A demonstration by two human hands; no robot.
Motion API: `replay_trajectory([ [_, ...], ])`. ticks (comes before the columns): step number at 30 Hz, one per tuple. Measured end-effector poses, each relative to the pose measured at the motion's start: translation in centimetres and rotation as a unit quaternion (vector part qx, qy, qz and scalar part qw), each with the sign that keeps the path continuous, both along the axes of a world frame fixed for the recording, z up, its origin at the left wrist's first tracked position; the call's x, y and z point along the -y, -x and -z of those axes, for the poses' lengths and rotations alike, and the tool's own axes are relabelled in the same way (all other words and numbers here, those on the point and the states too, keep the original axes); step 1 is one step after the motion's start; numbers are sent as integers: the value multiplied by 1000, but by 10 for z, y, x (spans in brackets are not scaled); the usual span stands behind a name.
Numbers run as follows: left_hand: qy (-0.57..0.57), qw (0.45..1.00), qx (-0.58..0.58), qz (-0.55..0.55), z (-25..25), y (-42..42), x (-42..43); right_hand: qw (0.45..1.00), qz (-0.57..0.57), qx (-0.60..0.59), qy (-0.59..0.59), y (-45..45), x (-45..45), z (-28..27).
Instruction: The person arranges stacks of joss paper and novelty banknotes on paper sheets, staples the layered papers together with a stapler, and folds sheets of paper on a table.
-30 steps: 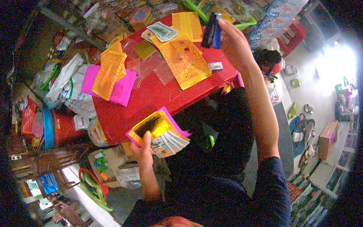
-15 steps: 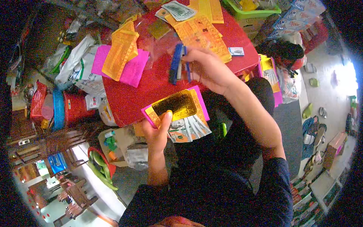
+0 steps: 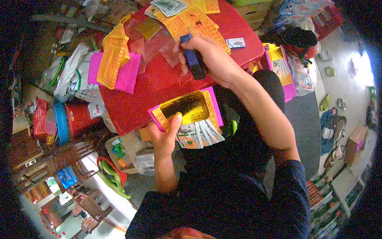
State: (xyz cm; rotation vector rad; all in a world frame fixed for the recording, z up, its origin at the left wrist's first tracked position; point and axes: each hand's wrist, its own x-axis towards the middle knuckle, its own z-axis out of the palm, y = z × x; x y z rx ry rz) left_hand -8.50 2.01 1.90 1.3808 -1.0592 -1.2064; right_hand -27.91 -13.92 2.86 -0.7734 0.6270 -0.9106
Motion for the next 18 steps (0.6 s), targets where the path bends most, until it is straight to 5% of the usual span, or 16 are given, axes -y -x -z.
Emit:
replay_trajectory([
  [7, -41, 999, -2, 32, 2, 4, 4, 983, 67, -171, 2, 2, -3, -3],
  [10, -38, 998, -35, 24, 2, 10, 6, 967, 37, -228, 108, 8, -2, 4],
  [18, -73, 996, -48, 31, 12, 7, 10, 995, 0, -32, 99, 0, -1, 2],
])
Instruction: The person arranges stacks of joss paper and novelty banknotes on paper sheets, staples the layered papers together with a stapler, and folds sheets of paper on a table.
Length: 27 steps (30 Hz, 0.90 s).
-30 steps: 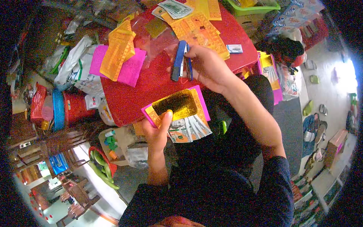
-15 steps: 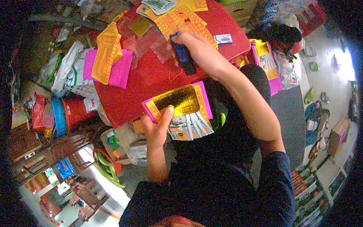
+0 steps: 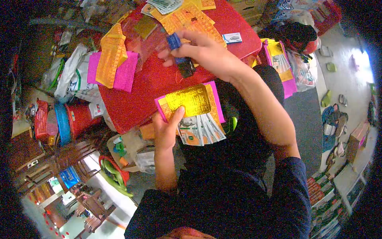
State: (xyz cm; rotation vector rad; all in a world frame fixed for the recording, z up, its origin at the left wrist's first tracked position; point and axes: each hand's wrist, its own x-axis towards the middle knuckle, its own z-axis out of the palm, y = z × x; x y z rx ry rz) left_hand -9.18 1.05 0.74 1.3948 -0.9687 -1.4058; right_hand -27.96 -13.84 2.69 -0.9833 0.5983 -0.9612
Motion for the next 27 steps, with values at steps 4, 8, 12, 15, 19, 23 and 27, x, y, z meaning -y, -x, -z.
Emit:
replay_trajectory([
  [4, 5, 1000, -8, -25, 5, 0, 1, 999, -32, -7, -36, -3, -9, -7],
  [8, 21, 999, -15, -34, 2, 2, 2, 996, -7, -86, 16, -4, -11, -7],
  [12, 16, 999, -1, -31, 6, 0, 1, 990, -9, -123, 74, -1, -5, 6],
  [15, 9, 999, -1, -31, 6, 1, 1, 985, -7, -145, 96, -1, -7, 5],
  [19, 19, 999, 9, -30, 5, 2, 0, 970, -27, -216, 110, 4, -5, -4],
  [23, 34, 998, 37, -31, 2, 3, 1, 960, -23, -234, 152, 7, -5, -2],
  [27, 23, 998, 36, -41, 6, -1, 2, 966, -30, -217, 135, 5, -10, -5],
])
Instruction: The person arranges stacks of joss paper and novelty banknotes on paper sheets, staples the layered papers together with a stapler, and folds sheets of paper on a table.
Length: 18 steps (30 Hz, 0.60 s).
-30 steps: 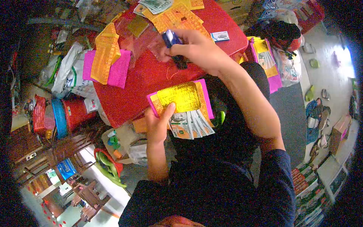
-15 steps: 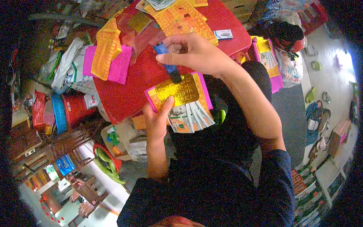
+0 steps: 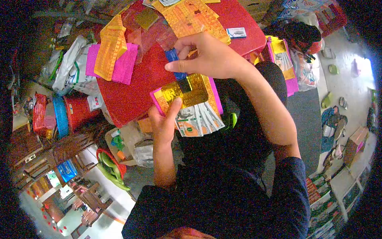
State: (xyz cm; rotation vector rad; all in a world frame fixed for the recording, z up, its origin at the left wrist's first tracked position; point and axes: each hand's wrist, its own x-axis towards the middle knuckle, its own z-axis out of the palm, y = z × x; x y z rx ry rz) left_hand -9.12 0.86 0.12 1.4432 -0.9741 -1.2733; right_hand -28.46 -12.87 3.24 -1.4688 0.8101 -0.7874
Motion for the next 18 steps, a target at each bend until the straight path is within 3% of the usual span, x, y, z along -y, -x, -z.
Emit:
replay_trajectory([
  [5, 5, 1000, 14, 21, -7, 1, 3, 996, -59, -72, 10, -4, -4, 0],
  [14, -6, 1000, -22, -8, 3, 0, 2, 988, -54, -137, 51, -8, -9, 3],
  [18, -5, 1000, -13, -3, 2, -3, 1, 989, -55, -111, 79, -11, -11, 3],
])
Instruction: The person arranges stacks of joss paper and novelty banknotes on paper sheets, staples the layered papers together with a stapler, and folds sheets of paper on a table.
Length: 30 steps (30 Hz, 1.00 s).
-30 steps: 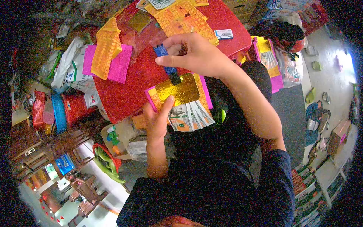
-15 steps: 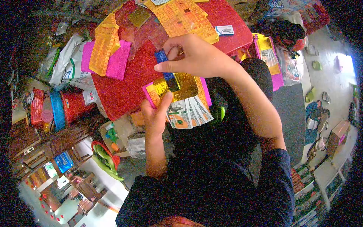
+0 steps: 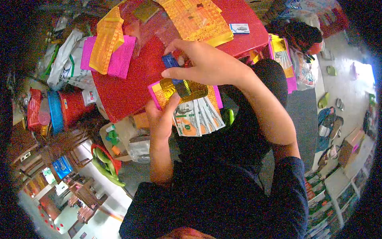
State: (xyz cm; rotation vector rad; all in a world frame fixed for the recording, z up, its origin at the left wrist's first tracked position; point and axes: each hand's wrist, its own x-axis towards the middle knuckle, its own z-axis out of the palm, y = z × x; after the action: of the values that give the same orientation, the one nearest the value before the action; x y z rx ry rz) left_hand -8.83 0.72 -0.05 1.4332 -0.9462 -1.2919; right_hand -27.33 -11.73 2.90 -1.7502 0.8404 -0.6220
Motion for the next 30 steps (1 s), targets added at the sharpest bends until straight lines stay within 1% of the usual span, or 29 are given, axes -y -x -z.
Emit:
replay_trajectory([
  [5, -2, 1000, -13, -11, 2, -5, -1, 997, -53, 5, -54, -1, 0, -4],
  [11, 2, 1000, 8, -26, -3, -6, -1, 993, -49, -33, -106, -6, 3, -2],
  [16, 8, 1000, 23, 0, 3, -13, -2, 993, -36, 1, -114, -10, 0, 1],
  [22, 11, 999, -21, -29, 3, -11, -2, 992, -43, 3, -121, -12, 1, 4],
  [28, 5, 1000, 14, -20, 0, -12, -2, 991, -38, 7, -130, -13, 0, 4],
  [30, 4, 1000, 7, -21, 0, -13, -2, 990, -49, 8, -134, -13, 0, 5],
])
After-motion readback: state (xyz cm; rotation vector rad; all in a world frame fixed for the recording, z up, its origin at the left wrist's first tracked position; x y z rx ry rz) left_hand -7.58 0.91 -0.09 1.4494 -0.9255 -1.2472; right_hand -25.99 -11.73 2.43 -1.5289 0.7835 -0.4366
